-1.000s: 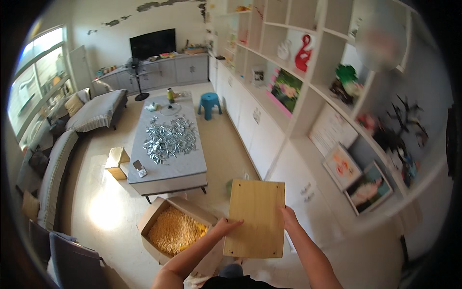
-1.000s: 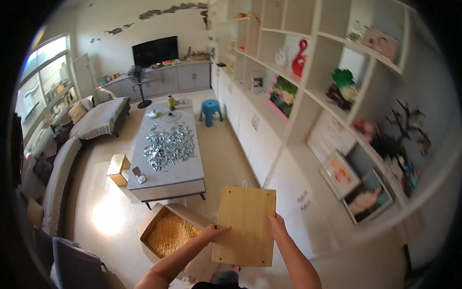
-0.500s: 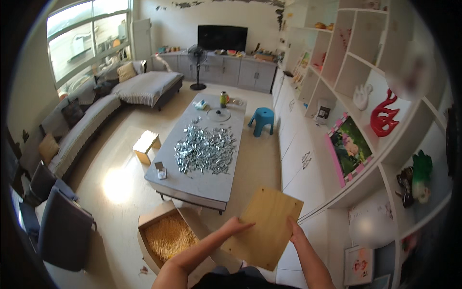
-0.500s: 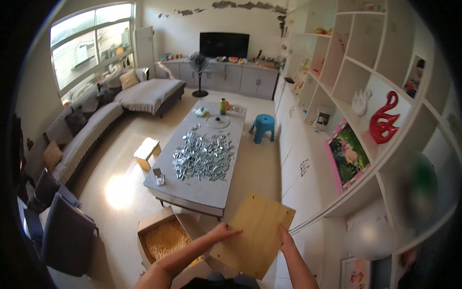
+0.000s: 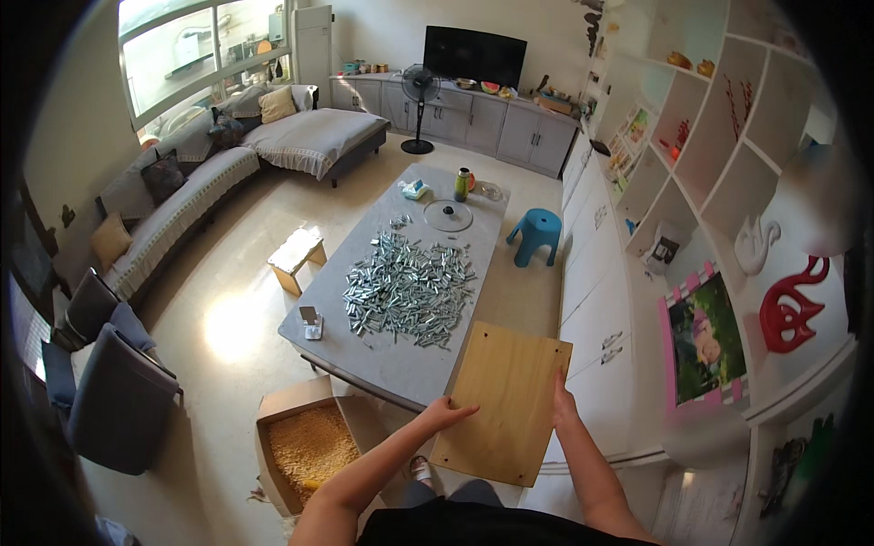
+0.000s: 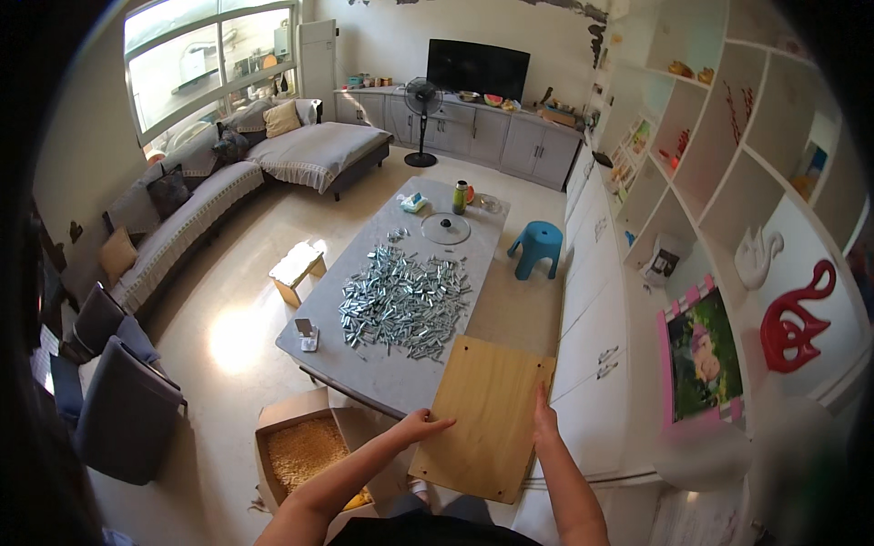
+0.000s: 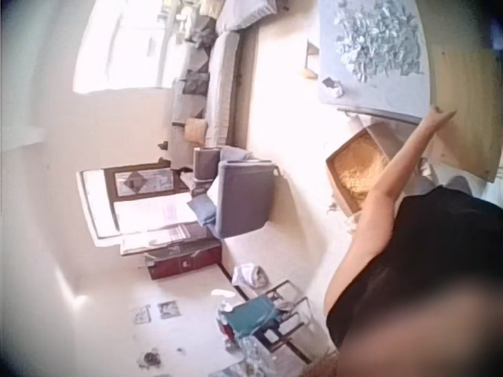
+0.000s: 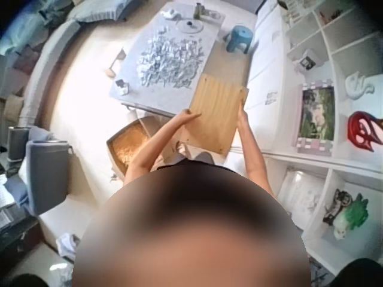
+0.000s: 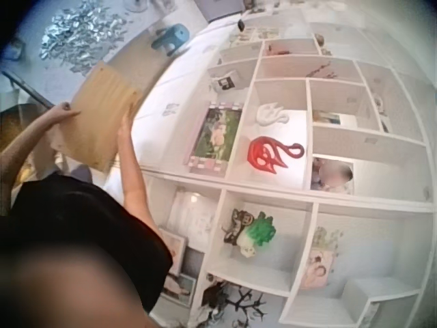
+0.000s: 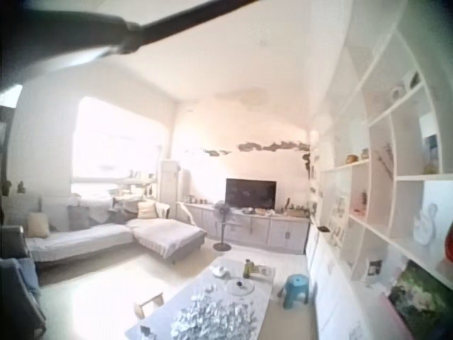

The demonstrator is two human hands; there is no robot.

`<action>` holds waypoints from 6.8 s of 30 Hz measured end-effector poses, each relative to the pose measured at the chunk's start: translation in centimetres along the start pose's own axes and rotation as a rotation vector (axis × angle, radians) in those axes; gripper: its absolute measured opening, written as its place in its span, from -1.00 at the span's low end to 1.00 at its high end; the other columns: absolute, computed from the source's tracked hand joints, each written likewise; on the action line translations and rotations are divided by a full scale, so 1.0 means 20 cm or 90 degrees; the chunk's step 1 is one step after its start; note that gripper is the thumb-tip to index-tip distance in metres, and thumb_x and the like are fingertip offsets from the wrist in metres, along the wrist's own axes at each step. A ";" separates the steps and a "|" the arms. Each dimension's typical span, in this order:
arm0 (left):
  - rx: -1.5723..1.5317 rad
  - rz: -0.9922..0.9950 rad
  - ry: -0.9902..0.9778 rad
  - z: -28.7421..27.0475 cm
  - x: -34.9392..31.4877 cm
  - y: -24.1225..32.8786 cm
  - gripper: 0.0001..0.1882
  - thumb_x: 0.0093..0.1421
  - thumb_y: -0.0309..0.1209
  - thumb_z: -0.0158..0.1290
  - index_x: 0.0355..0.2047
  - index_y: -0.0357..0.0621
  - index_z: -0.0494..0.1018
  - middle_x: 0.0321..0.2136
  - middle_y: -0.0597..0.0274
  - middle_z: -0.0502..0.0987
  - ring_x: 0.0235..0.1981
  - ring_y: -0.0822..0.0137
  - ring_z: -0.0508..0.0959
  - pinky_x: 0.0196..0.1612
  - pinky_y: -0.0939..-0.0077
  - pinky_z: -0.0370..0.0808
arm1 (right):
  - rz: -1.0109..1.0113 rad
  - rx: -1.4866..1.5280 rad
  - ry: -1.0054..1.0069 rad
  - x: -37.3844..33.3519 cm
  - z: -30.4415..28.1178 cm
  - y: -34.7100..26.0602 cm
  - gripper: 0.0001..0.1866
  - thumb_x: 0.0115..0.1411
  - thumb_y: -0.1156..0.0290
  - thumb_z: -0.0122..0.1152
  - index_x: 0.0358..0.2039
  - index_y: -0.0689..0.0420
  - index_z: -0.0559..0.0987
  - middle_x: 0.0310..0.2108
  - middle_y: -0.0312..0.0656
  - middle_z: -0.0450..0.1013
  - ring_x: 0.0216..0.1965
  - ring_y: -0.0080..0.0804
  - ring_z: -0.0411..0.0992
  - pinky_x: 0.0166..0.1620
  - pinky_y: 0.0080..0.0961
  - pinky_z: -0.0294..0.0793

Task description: The person sits at a table and repeatedly picks up small metal sleeves and cylindrical pieces, inserting the cylinders into the sleeves by hand. They place the assembled units on the table and occasionally adjust the pile of parts. The person briefly stands to move a wooden board and adjust a fan before resuming assembly.

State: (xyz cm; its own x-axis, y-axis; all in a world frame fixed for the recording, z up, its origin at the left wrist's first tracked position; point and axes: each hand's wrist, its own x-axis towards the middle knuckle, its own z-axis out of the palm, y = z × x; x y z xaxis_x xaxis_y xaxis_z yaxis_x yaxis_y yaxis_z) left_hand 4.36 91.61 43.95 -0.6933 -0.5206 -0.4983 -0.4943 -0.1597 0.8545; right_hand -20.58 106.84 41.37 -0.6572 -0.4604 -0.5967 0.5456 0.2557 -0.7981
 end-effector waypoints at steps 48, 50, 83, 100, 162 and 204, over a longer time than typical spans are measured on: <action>-0.049 -0.226 0.033 0.75 3.25 -0.17 -0.25 -0.19 -0.35 0.14 0.06 -0.36 0.20 -0.12 -0.07 0.45 -0.08 0.10 0.46 -0.05 0.38 0.40 | 0.046 -0.109 0.117 3.29 -0.66 0.03 -0.42 0.16 0.02 0.05 -0.02 0.28 0.41 -0.04 -0.14 0.38 -0.03 -0.36 0.33 -0.01 -0.50 0.29; -0.081 -0.226 0.009 0.84 3.39 -0.39 -0.27 -0.18 -0.38 0.13 0.05 -0.35 0.20 -0.14 -0.06 0.46 -0.12 0.13 0.48 -0.09 0.39 0.42 | 0.042 -0.067 0.103 3.35 -0.68 0.05 -0.54 0.16 0.21 0.12 -0.04 0.29 0.41 -0.11 -0.21 0.41 -0.11 -0.43 0.35 -0.07 -0.52 0.31; 0.013 0.041 0.107 0.71 3.31 -0.43 -0.42 -0.02 -0.51 0.00 0.08 -0.25 0.23 0.10 -0.17 0.23 0.13 -0.04 0.24 0.15 0.26 0.22 | -0.081 -0.512 0.005 3.64 -0.18 0.36 -0.41 0.01 0.25 0.25 0.04 0.22 0.35 0.07 0.05 0.25 0.10 -0.09 0.23 0.13 -0.32 0.22; 0.065 0.022 0.677 -0.42 2.73 -0.12 -0.53 -0.05 -0.54 0.04 -0.05 -0.26 0.34 0.00 -0.13 0.33 0.02 -0.07 0.34 0.07 0.21 0.28 | -0.341 -0.525 -0.603 3.14 1.70 -0.30 -0.60 0.06 0.48 0.18 -0.03 0.08 0.45 0.05 -0.21 0.27 0.01 -0.41 0.30 -0.11 -0.53 0.41; 0.475 -0.362 0.920 0.13 3.65 -0.47 0.25 -0.12 0.43 -0.17 0.27 -0.30 -0.34 0.30 -0.05 -0.34 0.31 -0.05 -0.37 0.25 -0.04 -0.45 | -1.047 -0.858 -0.749 3.91 1.45 -0.19 0.32 -0.31 -0.48 0.10 0.28 0.18 -0.12 0.32 0.02 -0.32 0.33 0.05 -0.42 0.22 0.17 -0.43; 0.561 -0.203 0.857 -0.01 3.77 -0.35 0.31 -0.20 0.44 -0.07 0.24 -0.39 -0.25 0.29 -0.09 -0.27 0.31 -0.06 -0.38 0.25 -0.02 -0.47 | -1.063 -0.826 -0.740 4.17 1.50 -0.30 0.17 -0.15 -0.42 0.05 0.27 0.18 -0.04 0.32 -0.01 -0.24 0.34 -0.07 -0.36 0.26 0.02 -0.41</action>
State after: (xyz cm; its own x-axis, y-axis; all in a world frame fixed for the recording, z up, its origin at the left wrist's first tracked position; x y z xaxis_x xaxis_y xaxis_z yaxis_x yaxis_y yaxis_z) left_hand -44.47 53.27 0.44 0.1844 -0.9494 0.2542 -0.9747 -0.1434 0.1713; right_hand -63.13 41.47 -1.09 0.6583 -0.7164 0.2311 -0.6699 -0.6976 -0.2542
